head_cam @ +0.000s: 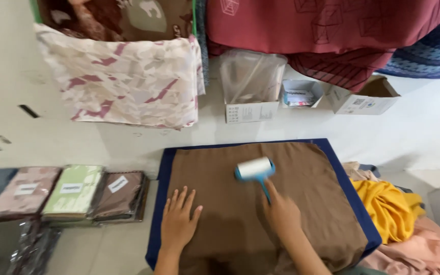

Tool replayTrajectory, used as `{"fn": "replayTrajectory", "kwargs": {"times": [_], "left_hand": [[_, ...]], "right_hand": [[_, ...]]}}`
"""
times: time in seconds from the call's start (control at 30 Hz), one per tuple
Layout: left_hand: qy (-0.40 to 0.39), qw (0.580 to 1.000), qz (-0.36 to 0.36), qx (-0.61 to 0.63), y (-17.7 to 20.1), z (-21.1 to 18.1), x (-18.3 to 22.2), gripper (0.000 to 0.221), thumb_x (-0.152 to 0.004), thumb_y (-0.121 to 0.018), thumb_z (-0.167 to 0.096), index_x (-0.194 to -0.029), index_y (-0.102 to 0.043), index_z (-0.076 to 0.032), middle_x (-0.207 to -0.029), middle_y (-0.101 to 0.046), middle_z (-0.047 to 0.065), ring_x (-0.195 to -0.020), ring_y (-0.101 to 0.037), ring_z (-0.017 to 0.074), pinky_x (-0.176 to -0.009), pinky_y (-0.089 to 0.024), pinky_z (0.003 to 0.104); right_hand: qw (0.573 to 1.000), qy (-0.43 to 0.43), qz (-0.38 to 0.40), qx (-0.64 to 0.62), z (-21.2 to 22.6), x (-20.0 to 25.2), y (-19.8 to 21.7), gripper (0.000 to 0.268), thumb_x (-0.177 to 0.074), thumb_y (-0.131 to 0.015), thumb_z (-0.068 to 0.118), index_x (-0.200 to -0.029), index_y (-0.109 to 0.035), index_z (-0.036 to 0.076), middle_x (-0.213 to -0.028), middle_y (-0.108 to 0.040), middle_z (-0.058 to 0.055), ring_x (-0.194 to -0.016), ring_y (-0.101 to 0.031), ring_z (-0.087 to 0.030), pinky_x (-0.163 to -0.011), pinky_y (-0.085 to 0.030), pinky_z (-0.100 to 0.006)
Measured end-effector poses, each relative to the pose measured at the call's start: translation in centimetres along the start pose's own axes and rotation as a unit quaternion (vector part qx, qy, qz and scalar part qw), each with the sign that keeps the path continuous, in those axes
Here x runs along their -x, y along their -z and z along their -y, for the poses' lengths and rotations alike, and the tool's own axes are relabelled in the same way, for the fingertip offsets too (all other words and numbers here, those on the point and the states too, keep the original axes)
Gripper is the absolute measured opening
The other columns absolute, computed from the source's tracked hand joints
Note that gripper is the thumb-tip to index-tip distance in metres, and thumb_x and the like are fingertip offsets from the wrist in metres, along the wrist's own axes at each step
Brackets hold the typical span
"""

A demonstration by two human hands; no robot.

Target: Packaging a hijab into a plastic sleeve and using a lint roller to clean a piece of brown fabric.

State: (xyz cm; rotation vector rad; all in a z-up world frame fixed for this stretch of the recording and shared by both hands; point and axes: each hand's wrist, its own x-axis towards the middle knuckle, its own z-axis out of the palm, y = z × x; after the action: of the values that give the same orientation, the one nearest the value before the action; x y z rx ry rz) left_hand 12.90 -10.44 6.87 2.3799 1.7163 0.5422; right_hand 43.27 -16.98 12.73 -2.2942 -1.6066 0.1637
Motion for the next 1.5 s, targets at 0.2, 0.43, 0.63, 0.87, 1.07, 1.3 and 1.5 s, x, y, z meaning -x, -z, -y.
{"fn": "replayTrajectory", "kwargs": {"times": [0.2, 0.43, 0.63, 0.87, 1.07, 1.3, 1.5], "left_hand": [[-0.026, 0.998, -0.058, -0.023, -1.2, 0.8, -0.2, 0.061, -0.098, -0.048, -0.056, -0.152, -0.048, -0.026, -0.162, -0.041, 0.003, -0.152, -0.032, 0.0282, -0.121, -0.026, 0.047], [0.009, 1.0, -0.001, -0.02, 0.0, 0.0, -0.4, 0.063, -0.098, -0.044, -0.057, -0.154, -0.043, -0.028, -0.165, -0.035, 0.0, -0.156, -0.024, 0.0253, -0.124, -0.021, 0.047], [0.002, 1.0, 0.0, -0.023, 0.1, 0.1, -0.3, 0.062, -0.099, -0.044, -0.057, -0.154, -0.044, -0.027, -0.165, -0.035, -0.001, -0.154, -0.027, 0.0257, -0.124, -0.022, 0.047], [0.025, 0.998, 0.051, -0.014, 0.2, 0.2, -0.2, 0.063, -0.1, -0.039, -0.059, -0.156, -0.039, -0.031, -0.168, -0.028, -0.004, -0.157, -0.02, 0.0222, -0.126, -0.018, 0.044], [-0.042, 0.991, -0.115, -0.046, -3.1, 2.1, -0.4, 0.062, -0.092, -0.053, -0.057, -0.149, -0.052, -0.031, -0.16, -0.047, -0.002, -0.151, -0.04, 0.0253, -0.12, -0.032, 0.045], [0.029, 0.997, -0.01, -0.072, -3.1, 1.9, -0.7, 0.066, -0.093, -0.042, -0.065, -0.153, -0.041, -0.039, -0.166, -0.035, -0.008, -0.156, -0.028, 0.0202, -0.124, -0.026, 0.044], [0.091, 0.987, 0.112, -0.065, -0.2, 0.2, -1.4, 0.068, -0.095, -0.035, -0.068, -0.157, -0.031, -0.04, -0.17, -0.021, -0.012, -0.159, -0.016, 0.017, -0.129, -0.018, 0.043]], "right_hand": [[0.992, 0.048, -0.113, -0.029, -19.1, 13.7, -8.7, 0.049, -0.089, -0.061, 0.039, -0.137, -0.055, 0.046, -0.095, -0.073, 0.005, -0.07, -0.072, -0.022, -0.067, -0.057, -0.037], [0.987, -0.155, 0.002, 0.034, -8.8, 9.2, 5.6, 0.059, -0.087, -0.061, 0.053, -0.143, -0.045, 0.06, -0.117, -0.075, 0.0, -0.105, -0.073, -0.037, -0.081, -0.059, -0.051], [0.997, 0.0, -0.067, -0.032, -4.0, -8.0, 1.3, 0.048, -0.101, -0.052, 0.033, -0.148, -0.048, 0.031, -0.06, -0.059, -0.011, -0.048, -0.051, -0.035, -0.042, -0.033, -0.047], [0.997, -0.025, -0.045, -0.053, -4.3, -5.5, 2.8, 0.049, -0.1, -0.053, 0.034, -0.148, -0.047, 0.032, -0.068, -0.066, -0.013, -0.056, -0.059, -0.039, -0.046, -0.042, -0.049], [0.994, -0.089, -0.062, -0.002, -19.9, 10.3, -2.9, 0.061, -0.087, -0.065, 0.05, -0.145, -0.046, 0.055, -0.109, -0.079, -0.003, -0.092, -0.076, -0.035, -0.073, -0.059, -0.048], [0.967, -0.152, 0.175, 0.106, -13.9, 7.9, 9.2, 0.062, -0.096, -0.044, 0.056, -0.152, -0.018, 0.062, -0.157, -0.034, 0.04, -0.143, -0.048, -0.001, -0.121, -0.022, -0.054], [0.992, -0.066, -0.101, -0.025, -13.5, -2.9, 5.7, 0.048, -0.092, -0.061, 0.042, -0.14, -0.057, 0.037, -0.119, -0.072, -0.006, -0.095, -0.072, -0.038, -0.07, -0.055, -0.051]]}}
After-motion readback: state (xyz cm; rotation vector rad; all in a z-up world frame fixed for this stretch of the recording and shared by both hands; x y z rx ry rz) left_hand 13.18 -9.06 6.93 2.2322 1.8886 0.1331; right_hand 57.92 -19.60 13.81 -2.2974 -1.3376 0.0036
